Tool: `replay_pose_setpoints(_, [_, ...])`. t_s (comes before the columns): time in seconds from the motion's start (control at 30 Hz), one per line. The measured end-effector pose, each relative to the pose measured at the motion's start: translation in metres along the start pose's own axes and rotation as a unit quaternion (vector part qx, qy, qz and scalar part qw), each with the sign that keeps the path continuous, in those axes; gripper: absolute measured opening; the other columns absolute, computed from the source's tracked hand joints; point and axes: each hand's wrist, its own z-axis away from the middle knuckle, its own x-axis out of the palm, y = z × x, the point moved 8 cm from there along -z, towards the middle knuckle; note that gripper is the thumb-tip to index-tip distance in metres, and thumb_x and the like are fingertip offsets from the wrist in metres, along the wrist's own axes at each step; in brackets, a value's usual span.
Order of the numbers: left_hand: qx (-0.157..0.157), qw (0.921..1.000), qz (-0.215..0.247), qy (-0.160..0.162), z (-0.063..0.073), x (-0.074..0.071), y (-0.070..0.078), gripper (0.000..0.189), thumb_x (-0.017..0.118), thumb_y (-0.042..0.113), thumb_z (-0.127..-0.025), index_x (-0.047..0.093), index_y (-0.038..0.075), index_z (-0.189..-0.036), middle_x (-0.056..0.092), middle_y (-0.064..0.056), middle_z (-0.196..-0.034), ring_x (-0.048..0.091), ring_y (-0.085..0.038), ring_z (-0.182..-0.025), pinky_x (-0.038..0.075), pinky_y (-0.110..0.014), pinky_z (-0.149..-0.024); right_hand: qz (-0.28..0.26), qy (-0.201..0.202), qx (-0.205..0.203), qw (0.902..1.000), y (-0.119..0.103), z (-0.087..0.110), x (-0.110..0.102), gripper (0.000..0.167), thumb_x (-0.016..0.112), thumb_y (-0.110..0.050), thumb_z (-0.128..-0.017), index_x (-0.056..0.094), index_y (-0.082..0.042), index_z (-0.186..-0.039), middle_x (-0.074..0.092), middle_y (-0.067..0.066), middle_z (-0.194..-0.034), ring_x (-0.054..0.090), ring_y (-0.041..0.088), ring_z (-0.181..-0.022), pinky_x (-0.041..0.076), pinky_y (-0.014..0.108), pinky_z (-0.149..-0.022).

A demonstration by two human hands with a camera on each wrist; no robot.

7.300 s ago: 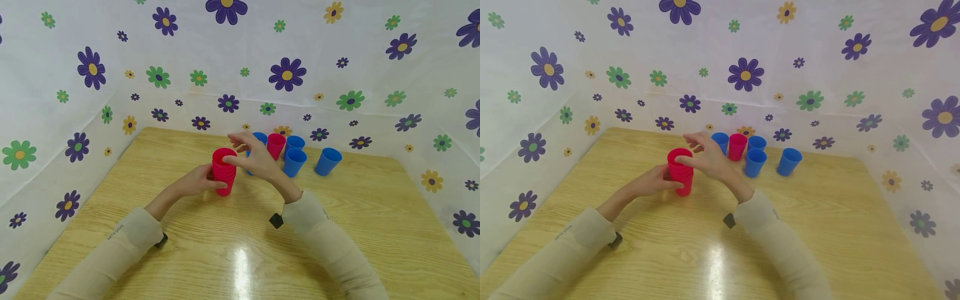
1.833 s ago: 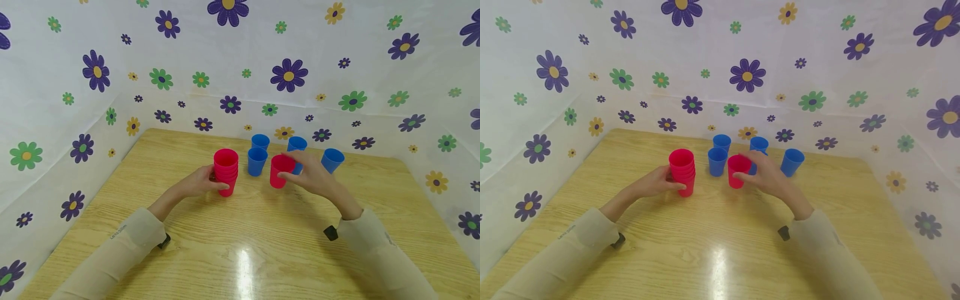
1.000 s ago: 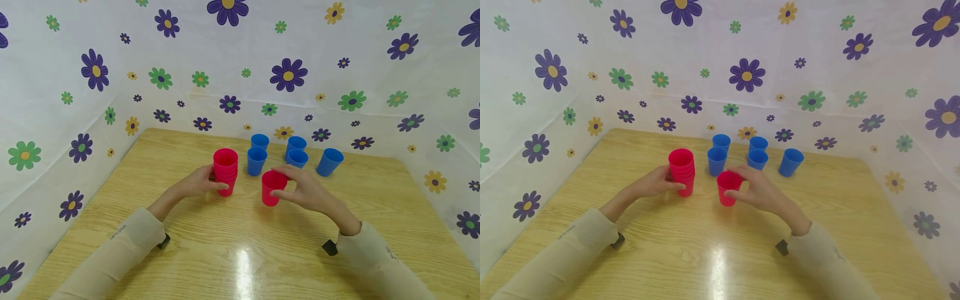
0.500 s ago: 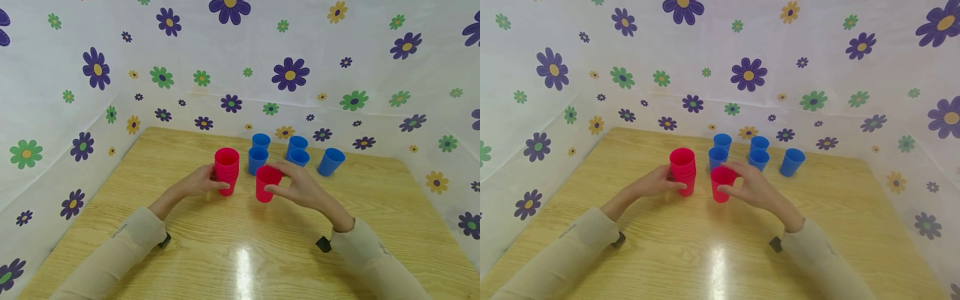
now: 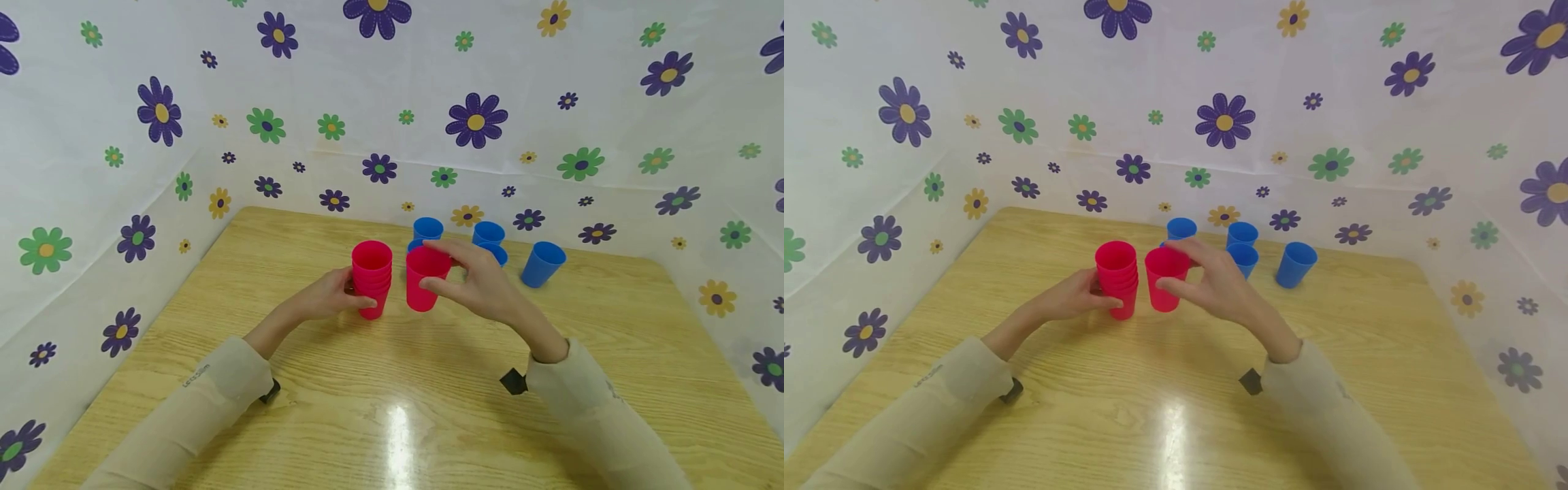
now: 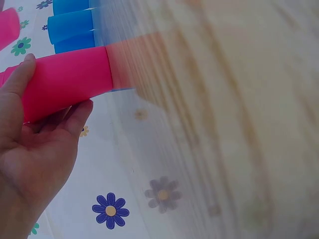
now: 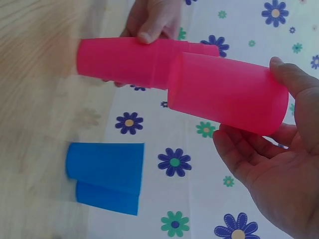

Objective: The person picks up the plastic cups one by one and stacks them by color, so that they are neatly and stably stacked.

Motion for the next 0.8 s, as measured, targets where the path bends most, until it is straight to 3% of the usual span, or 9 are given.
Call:
replay_pose_setpoints(0.2, [0.005,1.0000,0.004,0.001,0.001,0.001,0.002,0.049,0.076,0.011,-0.095,0.052,-0.001,-0.136,0.067,-0.013,-0.122,0.064,-0.027,-0.109,0.052,-0.040,-0.099,-0.019,0.012,-0.014,0.9997,-0.014,-0.014,-0.008,0.059,0.084,-0.011,-0.086,0.061,-0.001,-0.140,0.068,0.011,-0.123,0.064,0.022,-0.106,0.059,0.046,-0.086])
replay_pose_setpoints(0.5, [0.016,0.9997,0.017,-0.005,0.002,0.000,0.000,0.051,0.076,0.012,-0.095,0.052,-0.001,-0.138,0.066,-0.013,-0.126,0.064,-0.028,-0.111,0.052,-0.042,-0.101,-0.070,0.021,-0.050,0.9961,-0.035,-0.036,-0.016,0.056,0.081,-0.004,-0.088,0.060,0.002,-0.140,0.067,0.011,-0.123,0.063,0.020,-0.105,0.055,0.025,-0.088])
replay_pose_setpoints(0.67, [0.027,0.9994,0.018,-0.005,0.001,0.000,0.000,0.051,0.076,0.011,-0.095,0.051,-0.001,-0.139,0.066,-0.014,-0.126,0.063,-0.028,-0.111,0.052,-0.041,-0.100,-0.072,0.019,-0.033,0.9967,-0.037,-0.047,-0.018,0.056,0.079,-0.009,-0.091,0.059,0.000,-0.142,0.065,0.009,-0.127,0.059,0.019,-0.105,0.053,0.030,-0.087])
replay_pose_setpoints(0.8, [0.027,0.9995,0.017,-0.006,0.001,0.000,0.000,0.050,0.075,0.011,-0.096,0.052,-0.001,-0.138,0.066,-0.014,-0.125,0.063,-0.028,-0.110,0.052,-0.041,-0.100,-0.079,0.018,-0.002,0.9967,-0.033,-0.055,-0.018,0.057,0.078,-0.014,-0.092,0.057,-0.001,-0.144,0.062,0.010,-0.132,0.058,0.020,-0.110,0.053,0.039,-0.093])
